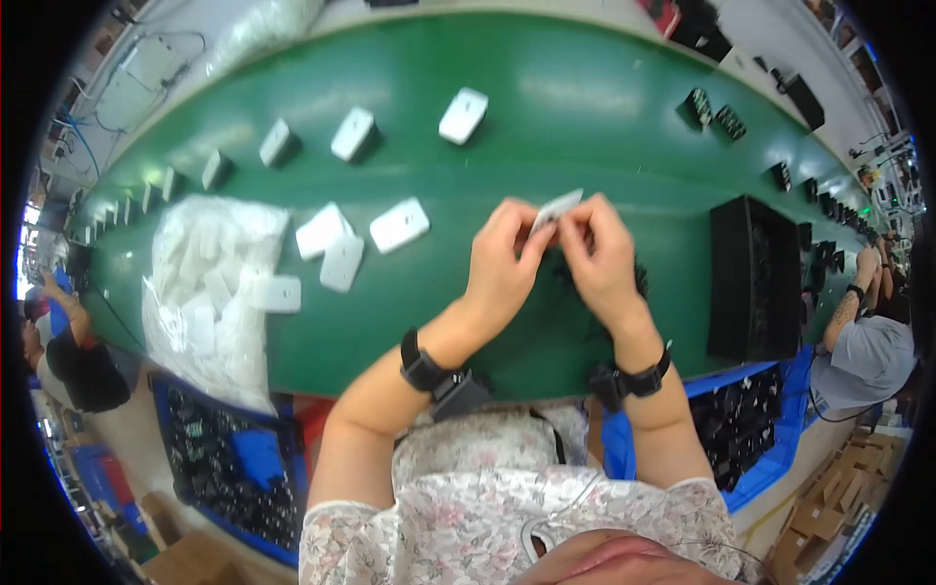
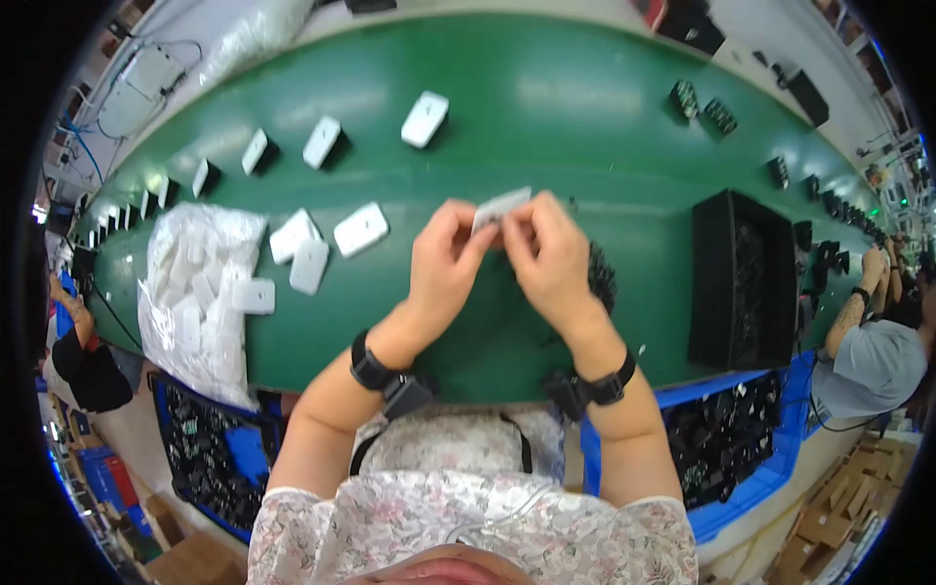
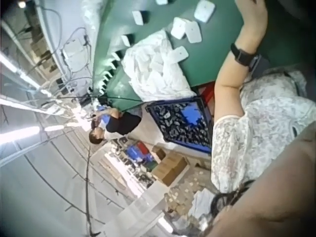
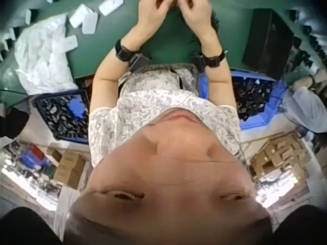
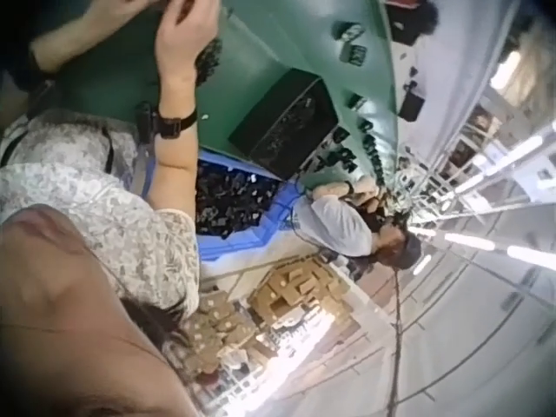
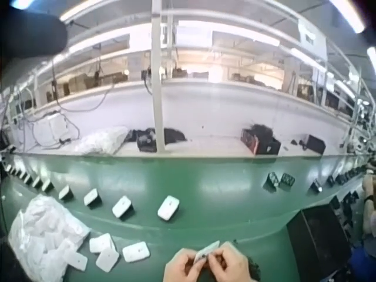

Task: The person picks up a white plastic plate, inserts a small black component into it by hand, and then presses the plate onto a black electronic housing. This process is repeated multiple times using parts from the assembly line.

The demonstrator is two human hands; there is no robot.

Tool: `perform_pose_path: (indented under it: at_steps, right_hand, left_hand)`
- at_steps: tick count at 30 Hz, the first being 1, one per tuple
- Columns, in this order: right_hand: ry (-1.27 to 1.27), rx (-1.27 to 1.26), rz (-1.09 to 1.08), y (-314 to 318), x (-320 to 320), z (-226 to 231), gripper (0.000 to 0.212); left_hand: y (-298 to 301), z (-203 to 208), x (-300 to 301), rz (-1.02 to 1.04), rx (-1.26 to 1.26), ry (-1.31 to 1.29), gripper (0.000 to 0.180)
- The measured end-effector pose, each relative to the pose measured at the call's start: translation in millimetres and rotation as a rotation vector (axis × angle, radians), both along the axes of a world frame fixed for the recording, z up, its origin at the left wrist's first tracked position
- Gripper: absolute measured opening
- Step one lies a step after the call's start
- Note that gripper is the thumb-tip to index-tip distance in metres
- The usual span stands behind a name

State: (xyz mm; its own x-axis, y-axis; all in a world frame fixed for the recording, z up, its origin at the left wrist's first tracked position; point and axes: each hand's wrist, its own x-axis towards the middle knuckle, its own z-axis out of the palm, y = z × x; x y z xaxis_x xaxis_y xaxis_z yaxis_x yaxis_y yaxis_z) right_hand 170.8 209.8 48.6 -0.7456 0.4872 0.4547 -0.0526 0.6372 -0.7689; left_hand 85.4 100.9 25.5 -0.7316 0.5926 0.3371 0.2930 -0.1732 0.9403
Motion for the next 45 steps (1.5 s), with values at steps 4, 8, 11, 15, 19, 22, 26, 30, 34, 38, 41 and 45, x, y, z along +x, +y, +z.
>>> perform_pose_path:
  at_steps: [4,8,11,15,19,22,26,30,34,38,41,45]
  right_hand:
    - [0.095,0.147,-0.043,-6.6,2.4,-11.4,0.009]
    - [0.129,0.180,-0.044,-7.3,0.2,-10.0,0.010]
    - [0.199,0.308,-0.015,-5.9,-2.5,-4.8,0.010]
    - [0.239,0.378,-0.003,-4.9,-1.7,-0.8,0.010]
    - [0.231,0.221,0.026,-10.8,-4.8,-8.7,0.010]
    - [0.198,0.189,0.032,-24.1,0.8,-11.7,0.010]
    - [0.124,0.225,0.026,-33.2,4.3,-13.8,0.010]
    - [0.193,0.075,0.006,-21.8,-0.6,-9.7,0.015]
    - [0.149,-0.233,0.062,2.0,-3.5,-11.0,0.021]
    - [-0.054,-0.375,0.210,5.9,-7.3,-12.9,0.025]
    - [-0.115,-0.441,0.294,2.2,-5.1,-17.1,0.025]
    - [-0.206,-0.519,0.286,-7.0,-0.7,-14.0,0.025]
  left_hand:
    - [-3.6,-0.6,8.1,0.021,0.012,0.001,0.005]
    - [-7.2,4.9,5.0,-0.005,0.034,0.049,0.006]
    - [-5.4,7.1,-0.3,-0.014,0.048,0.054,0.006]
    - [-6.4,13.4,-3.4,-0.053,0.044,0.054,0.006]
    - [-13.7,16.0,-4.2,-0.039,0.019,0.142,0.005]
    - [-30.3,12.3,-3.8,-0.058,-0.005,0.144,0.005]
    - [-40.3,-0.6,-5.4,-0.139,-0.081,-0.004,0.005]
    - [-37.4,2.7,-18.7,-0.172,-0.003,-0.272,0.009]
    - [-42.5,10.7,-33.9,-0.215,0.070,-0.458,0.018]
    - [-40.5,15.2,-38.5,-0.259,0.074,-0.515,0.021]
    - [-39.4,10.1,-35.6,-0.318,0.037,-0.532,0.021]
    - [-42.4,9.1,-26.1,-0.321,-0.006,-0.530,0.020]
